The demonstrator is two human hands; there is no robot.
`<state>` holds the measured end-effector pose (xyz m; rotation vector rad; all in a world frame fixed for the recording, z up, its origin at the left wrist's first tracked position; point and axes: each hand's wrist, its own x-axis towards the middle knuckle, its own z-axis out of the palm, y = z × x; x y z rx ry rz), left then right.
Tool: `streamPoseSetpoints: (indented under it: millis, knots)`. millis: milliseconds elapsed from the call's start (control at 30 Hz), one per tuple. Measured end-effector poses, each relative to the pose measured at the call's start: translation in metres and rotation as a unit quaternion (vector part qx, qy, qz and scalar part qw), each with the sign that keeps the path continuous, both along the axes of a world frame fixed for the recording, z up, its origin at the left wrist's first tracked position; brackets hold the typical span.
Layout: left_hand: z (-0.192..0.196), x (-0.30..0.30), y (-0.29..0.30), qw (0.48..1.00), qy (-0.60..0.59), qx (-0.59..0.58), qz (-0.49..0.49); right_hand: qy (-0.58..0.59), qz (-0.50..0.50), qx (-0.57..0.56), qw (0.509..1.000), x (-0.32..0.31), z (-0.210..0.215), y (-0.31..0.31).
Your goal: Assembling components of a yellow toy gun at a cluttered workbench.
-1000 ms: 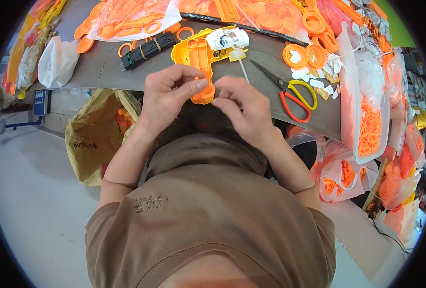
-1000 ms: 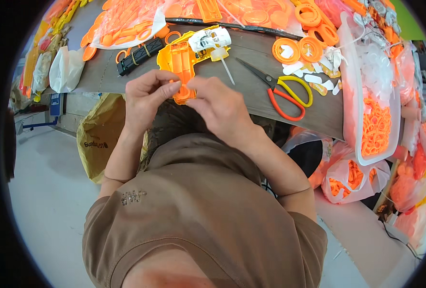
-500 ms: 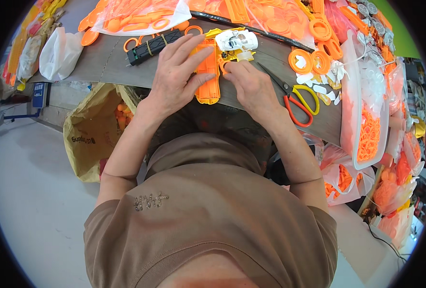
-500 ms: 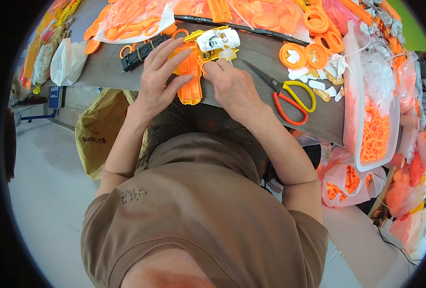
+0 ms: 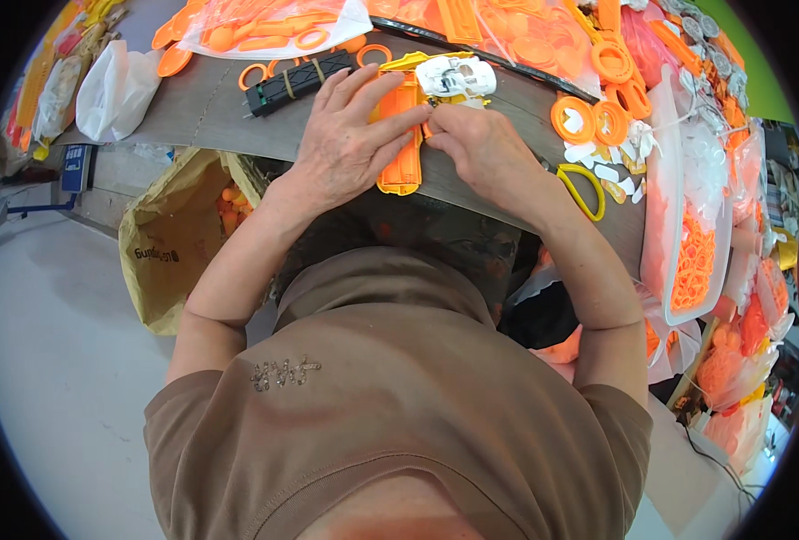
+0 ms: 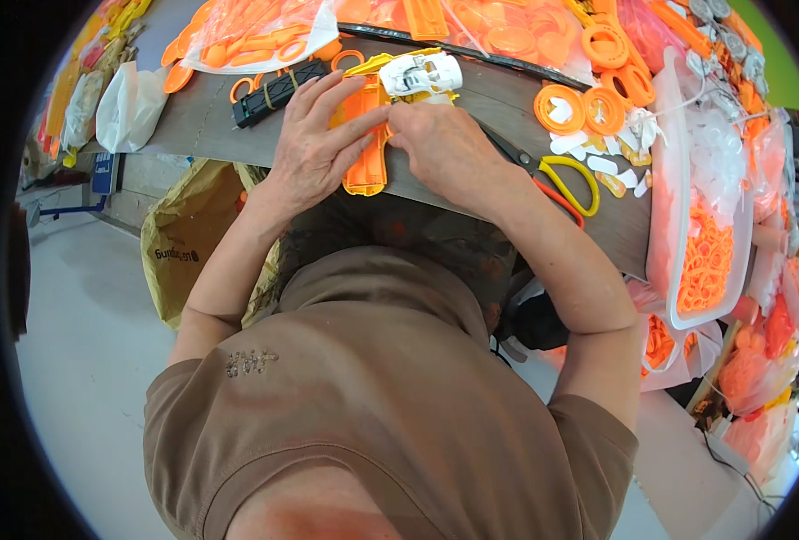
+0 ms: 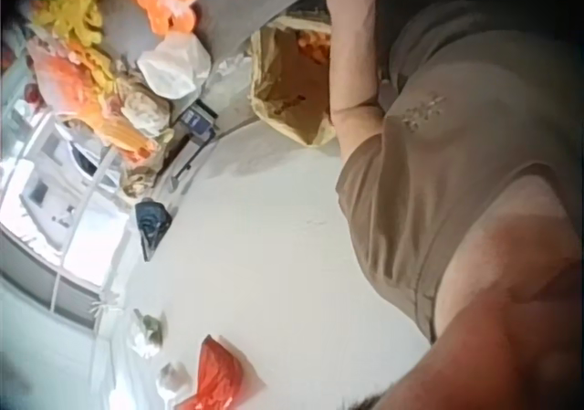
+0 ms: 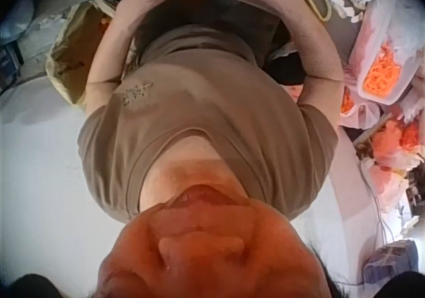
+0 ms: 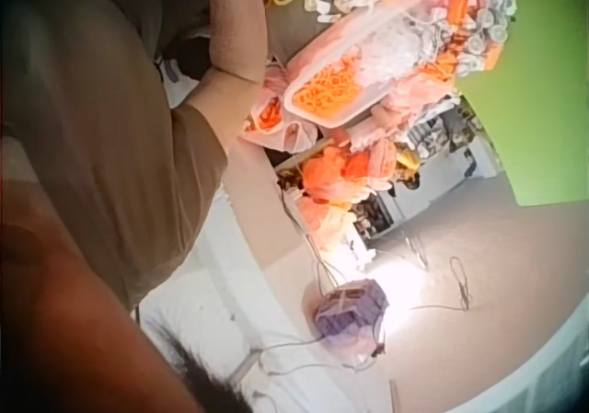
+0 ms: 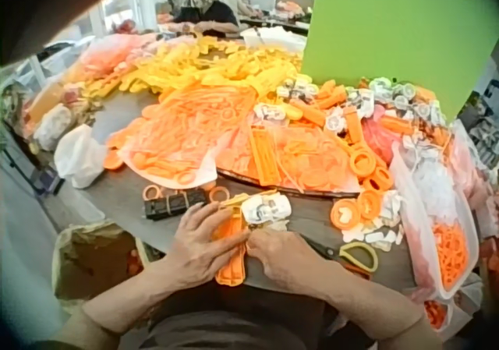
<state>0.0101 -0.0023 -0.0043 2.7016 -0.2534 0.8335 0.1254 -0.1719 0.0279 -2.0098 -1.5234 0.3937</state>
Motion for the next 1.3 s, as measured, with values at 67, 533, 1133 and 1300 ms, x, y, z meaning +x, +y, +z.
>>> streamPoseSetpoints:
  millis: [67,533,1133,1300]
  knots:
    - [0.004,0.003,-0.001,1.000,0.003,0.017,0.003,-0.104,-0.005,-0.010,0.995,-0.002,-0.005,-0.003]
    - [0.009,-0.004,0.008,0.997,-0.047,-0.060,0.013,-0.135,-0.048,-0.067,0.987,-0.018,-0.001,-0.003]
    - [0.028,-0.030,0.040,0.757,-0.075,-0.646,0.060,-0.150,-0.121,0.038,0.980,-0.065,-0.018,-0.010]
    - [0.047,0.003,0.041,0.629,0.056,-0.770,-0.088,-0.147,-0.082,0.093,0.981,-0.062,-0.024,-0.008]
